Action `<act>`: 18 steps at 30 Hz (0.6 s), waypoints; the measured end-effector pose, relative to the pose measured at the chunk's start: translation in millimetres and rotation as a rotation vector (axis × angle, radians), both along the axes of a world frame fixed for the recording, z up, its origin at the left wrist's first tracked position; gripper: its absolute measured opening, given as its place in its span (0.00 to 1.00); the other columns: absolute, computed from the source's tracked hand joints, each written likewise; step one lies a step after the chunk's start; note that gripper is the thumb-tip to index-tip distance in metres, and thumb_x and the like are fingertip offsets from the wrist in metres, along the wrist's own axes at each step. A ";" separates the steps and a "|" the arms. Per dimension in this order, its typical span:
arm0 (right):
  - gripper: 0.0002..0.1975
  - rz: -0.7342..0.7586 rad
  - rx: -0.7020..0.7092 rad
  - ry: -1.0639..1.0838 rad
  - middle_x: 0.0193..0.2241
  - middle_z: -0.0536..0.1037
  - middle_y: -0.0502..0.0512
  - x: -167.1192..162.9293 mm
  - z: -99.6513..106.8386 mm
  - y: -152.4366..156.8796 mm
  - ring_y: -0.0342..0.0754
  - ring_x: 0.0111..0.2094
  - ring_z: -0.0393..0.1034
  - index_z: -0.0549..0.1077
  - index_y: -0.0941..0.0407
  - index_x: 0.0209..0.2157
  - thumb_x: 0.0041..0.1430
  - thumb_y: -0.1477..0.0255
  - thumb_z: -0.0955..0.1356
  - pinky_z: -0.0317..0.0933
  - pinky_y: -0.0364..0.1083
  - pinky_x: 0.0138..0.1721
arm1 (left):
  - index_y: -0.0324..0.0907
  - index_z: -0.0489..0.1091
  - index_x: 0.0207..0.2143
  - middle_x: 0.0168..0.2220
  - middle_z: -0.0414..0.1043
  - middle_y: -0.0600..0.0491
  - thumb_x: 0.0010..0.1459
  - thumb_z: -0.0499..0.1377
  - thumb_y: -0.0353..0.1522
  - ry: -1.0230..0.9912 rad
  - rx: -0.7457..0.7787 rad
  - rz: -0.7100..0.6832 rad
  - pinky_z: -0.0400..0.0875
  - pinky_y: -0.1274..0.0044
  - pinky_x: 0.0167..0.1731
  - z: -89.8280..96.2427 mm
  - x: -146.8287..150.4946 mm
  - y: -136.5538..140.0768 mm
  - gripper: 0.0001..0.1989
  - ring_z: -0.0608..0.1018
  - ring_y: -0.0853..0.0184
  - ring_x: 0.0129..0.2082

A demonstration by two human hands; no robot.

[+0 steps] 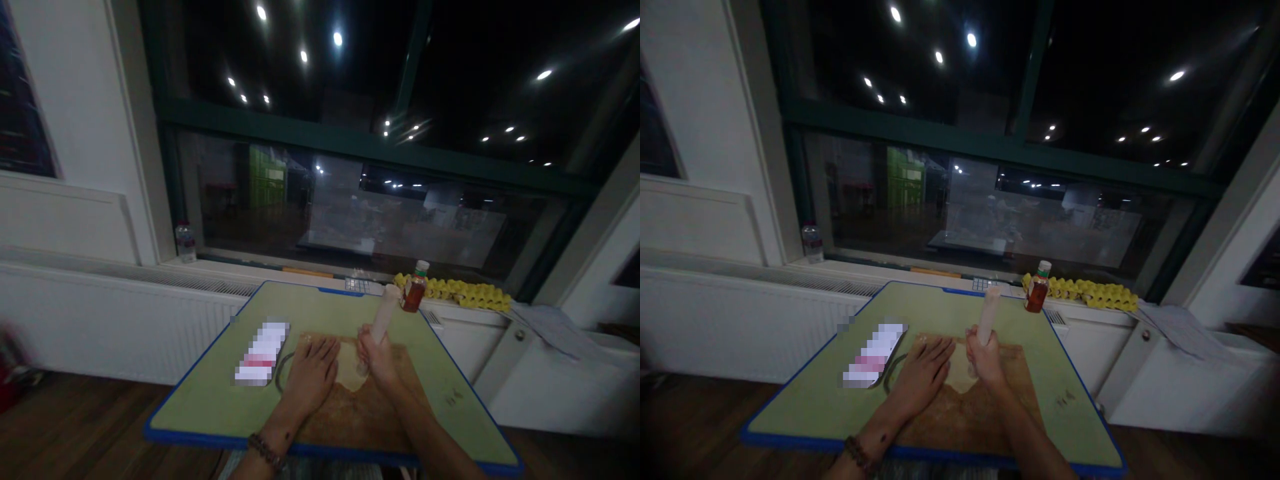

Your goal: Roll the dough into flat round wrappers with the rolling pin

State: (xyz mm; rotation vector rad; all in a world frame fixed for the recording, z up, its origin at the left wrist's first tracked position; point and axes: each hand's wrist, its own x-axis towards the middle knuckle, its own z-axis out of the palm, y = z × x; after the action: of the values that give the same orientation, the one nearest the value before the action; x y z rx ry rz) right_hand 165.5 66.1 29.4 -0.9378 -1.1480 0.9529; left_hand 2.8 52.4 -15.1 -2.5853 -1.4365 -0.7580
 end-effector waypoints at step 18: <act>0.21 -0.019 -0.020 0.100 0.10 0.55 0.37 -6.4 5.7 5.3 0.35 0.11 0.46 0.58 0.51 0.22 0.41 0.55 0.72 0.41 0.38 0.12 | 0.45 0.66 0.58 0.60 0.65 0.50 0.65 0.48 0.33 0.004 -0.024 0.008 0.57 0.58 0.60 3.2 -2.9 -0.3 0.20 0.65 0.60 0.61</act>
State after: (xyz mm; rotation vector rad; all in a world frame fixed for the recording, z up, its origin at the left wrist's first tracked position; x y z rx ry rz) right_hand 159.1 71.4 35.1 -0.9056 -1.0456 0.9863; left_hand -0.1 52.1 -11.9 -2.5951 -1.4629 -0.7394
